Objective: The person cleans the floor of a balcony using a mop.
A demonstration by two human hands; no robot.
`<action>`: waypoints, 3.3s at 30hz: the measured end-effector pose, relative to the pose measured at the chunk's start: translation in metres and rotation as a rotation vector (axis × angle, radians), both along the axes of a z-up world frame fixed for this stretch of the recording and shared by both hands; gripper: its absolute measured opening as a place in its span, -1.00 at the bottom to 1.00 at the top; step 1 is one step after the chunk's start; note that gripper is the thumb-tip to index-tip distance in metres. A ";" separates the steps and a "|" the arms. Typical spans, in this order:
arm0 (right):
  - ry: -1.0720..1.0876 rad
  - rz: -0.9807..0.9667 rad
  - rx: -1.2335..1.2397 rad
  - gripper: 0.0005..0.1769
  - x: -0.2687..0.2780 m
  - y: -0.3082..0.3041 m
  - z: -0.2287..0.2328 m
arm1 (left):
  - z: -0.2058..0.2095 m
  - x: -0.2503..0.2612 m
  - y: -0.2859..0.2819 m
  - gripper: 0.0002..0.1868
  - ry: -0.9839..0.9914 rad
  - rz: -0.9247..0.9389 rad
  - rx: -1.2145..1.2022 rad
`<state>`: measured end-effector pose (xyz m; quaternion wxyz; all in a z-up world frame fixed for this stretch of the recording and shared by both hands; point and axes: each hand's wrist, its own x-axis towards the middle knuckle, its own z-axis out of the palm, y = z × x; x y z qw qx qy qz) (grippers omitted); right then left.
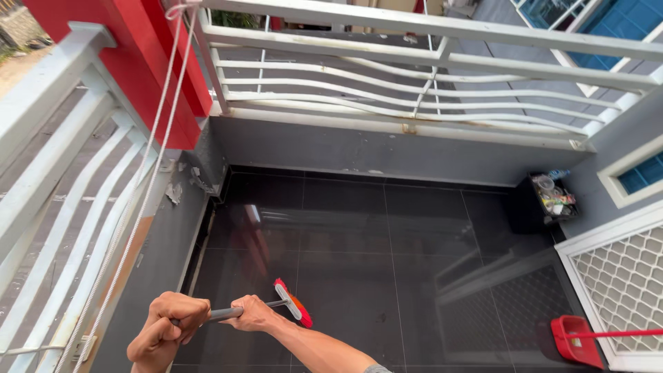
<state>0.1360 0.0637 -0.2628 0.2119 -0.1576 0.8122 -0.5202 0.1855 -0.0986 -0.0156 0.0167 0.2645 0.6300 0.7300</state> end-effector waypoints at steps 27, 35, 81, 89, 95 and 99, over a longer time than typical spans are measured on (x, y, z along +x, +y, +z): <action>-0.040 -0.478 0.684 -0.66 0.235 0.592 -0.020 | -0.118 0.121 0.514 -0.70 -0.209 -0.645 0.166; -0.049 -0.721 0.480 -0.68 0.238 0.546 -0.033 | -0.146 0.103 0.492 -0.67 -0.131 -0.614 0.160; 0.524 -0.718 0.222 -0.61 0.324 0.417 -0.001 | 0.024 0.212 0.362 -0.67 -0.079 -0.610 0.110; -0.001 -0.698 0.522 -0.68 0.405 0.599 -0.015 | -0.140 0.239 0.527 -0.68 -0.311 -0.517 0.103; -0.128 -0.591 0.481 -0.59 0.429 0.585 -0.019 | -0.162 0.274 0.528 -0.65 -0.298 -0.614 0.065; 0.046 -0.503 0.453 -0.54 0.387 0.521 -0.050 | -0.141 0.245 0.440 -0.59 -0.262 -0.445 -0.163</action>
